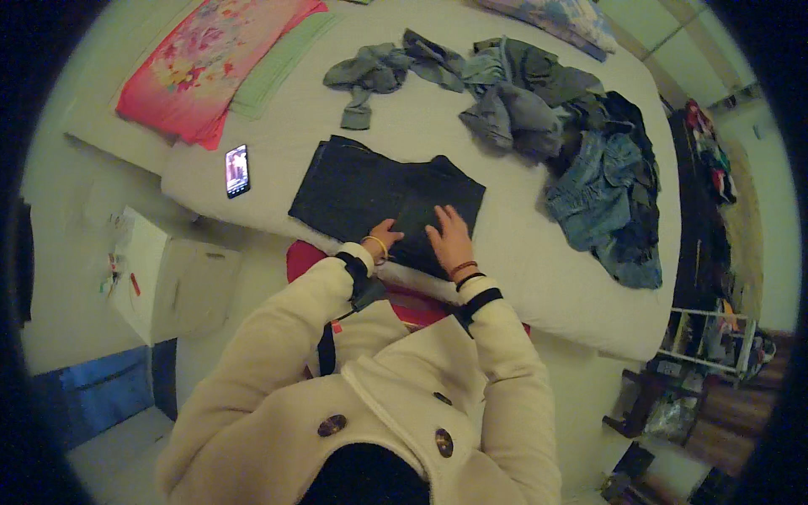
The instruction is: The person folds several garments on a bed, including a pair of black pants, a pair of blue jeans, and a black long-sleeved shirt. Each item is laid flat, smoothed, and folded into a compact rectangle before being stacked.
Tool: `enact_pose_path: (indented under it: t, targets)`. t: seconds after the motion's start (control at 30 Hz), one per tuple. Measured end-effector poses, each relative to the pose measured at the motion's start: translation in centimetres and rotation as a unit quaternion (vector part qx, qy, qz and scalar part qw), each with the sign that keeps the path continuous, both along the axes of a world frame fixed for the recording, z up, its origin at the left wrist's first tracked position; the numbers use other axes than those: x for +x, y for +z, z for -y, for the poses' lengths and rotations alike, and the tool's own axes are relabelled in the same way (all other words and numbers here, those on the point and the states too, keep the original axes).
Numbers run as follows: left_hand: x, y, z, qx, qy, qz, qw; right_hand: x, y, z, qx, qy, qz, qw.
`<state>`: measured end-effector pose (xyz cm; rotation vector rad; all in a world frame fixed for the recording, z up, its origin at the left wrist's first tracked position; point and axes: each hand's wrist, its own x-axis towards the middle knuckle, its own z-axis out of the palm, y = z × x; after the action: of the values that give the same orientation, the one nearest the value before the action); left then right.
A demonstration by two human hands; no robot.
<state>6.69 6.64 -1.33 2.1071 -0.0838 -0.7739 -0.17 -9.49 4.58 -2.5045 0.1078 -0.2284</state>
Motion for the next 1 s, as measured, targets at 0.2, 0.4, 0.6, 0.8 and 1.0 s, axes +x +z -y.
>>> enact_pose_path:
  t: [0.2,0.4,0.6,0.8,1.0]
  targets:
    - [-0.9,3.7,0.5,0.141,-0.224,0.386,0.884,2.9,1.0,-0.8,-0.103,0.024,-0.022,0.994]
    - [-1.7,2.3,-1.7,0.154,-0.321,0.398,0.845,6.1,-1.2,-0.8,-0.21,0.055,-0.104,0.971]
    - [-1.6,0.8,-1.8,0.142,-0.305,0.376,0.863,7.6,-3.6,0.2,-0.264,0.074,-0.162,0.948]
    - [-1.7,0.5,-1.9,0.115,-0.289,0.407,0.859,7.1,-3.9,2.6,-0.166,0.05,-0.133,0.976]
    - [0.1,1.9,-2.0,0.081,-0.328,0.306,0.89,0.9,-5.3,5.0,0.109,-0.259,-0.137,0.95]
